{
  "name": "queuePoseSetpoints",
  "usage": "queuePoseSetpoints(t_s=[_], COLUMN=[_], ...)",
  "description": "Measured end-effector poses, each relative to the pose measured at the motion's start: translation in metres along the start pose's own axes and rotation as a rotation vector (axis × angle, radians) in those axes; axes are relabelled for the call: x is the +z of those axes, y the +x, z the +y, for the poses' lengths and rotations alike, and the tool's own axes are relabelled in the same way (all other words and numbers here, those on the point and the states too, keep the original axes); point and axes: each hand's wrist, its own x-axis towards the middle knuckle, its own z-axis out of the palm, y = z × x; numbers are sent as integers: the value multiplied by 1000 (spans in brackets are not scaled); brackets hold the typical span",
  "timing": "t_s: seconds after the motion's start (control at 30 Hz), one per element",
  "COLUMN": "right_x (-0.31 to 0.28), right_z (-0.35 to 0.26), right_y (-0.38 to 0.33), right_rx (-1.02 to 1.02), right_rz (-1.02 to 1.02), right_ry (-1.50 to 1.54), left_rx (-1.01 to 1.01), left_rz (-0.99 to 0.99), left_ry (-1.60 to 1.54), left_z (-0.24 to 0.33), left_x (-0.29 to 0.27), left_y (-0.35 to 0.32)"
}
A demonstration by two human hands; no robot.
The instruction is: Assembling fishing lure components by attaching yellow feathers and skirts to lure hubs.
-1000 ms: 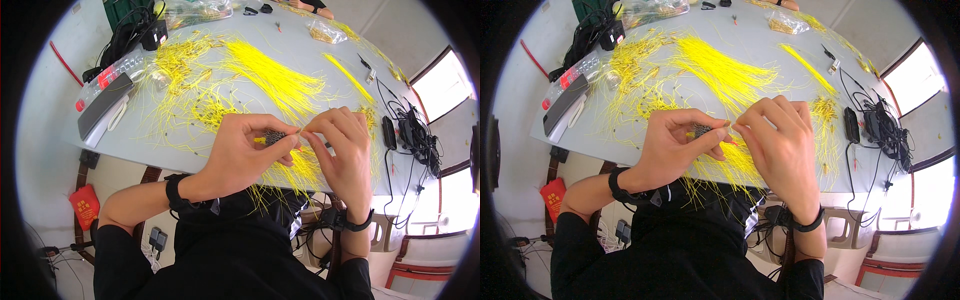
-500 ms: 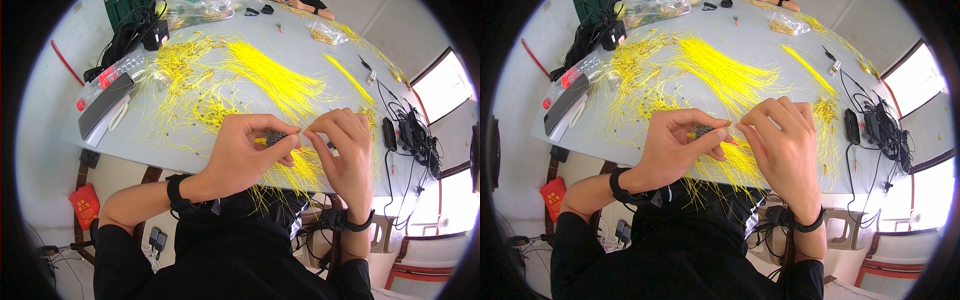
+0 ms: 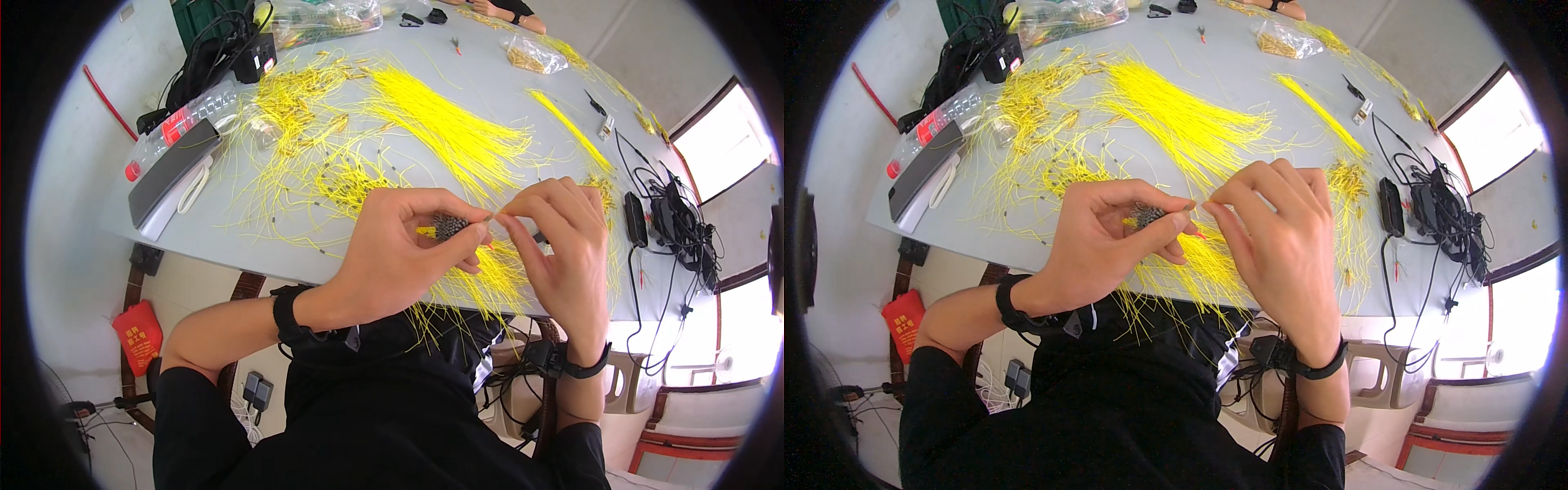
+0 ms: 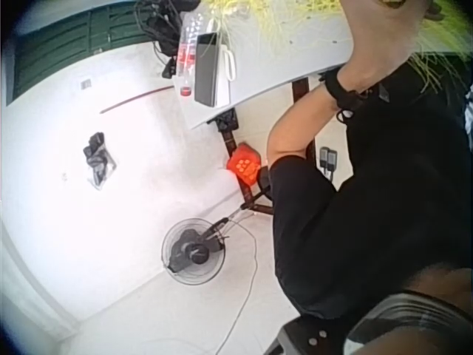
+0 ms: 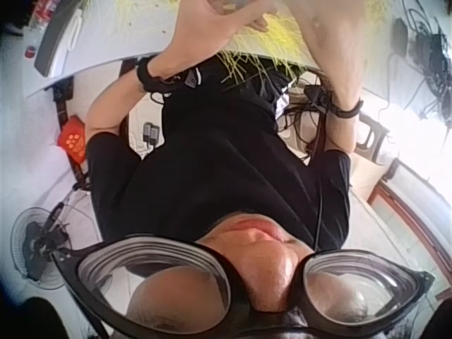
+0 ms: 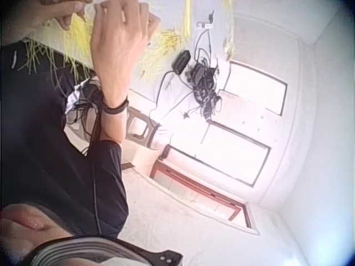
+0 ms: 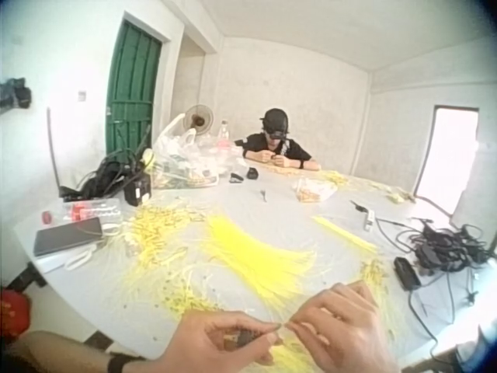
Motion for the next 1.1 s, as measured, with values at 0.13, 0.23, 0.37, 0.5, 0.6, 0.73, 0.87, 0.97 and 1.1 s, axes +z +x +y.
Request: queuePoseSetpoints(t_s=[0.13, 0.23, 0.37, 0.5, 0.6, 0.73, 0.87, 0.97, 1.1], right_x=[-1, -1, -1, -1, -1, 1, 0, 0, -2], right_z=[-1, 0, -2, -3, -3, -2, -3, -3, -5], right_y=[1, 1, 1, 0, -1, -1, 0, 1, 1], right_rx=[2, -6, -3, -11, -19, -44, -36, -37, -28], right_rz=[-3, 1, 1, 0, 0, 20, 19, 34, 26], right_ry=[-5, -3, -6, -12, -14, -25, -33, -27, -26], left_rx=[-11, -15, -11, -19, -26, -23, -36, -38, -38], left_rz=[-6, -2, 3, -3, -16, -23, -21, -17, -18], left_ry=[-4, -3, -11, -22, 6, 7, 27, 27, 35], left_z=[0, 0, 1, 0, 1, 1, 0, 0, -1], left_x=[-1, 0, 0, 0, 0, 0, -1, -1, -1], left_y=[1, 1, 1, 1, 1, 1, 1, 1, 1])
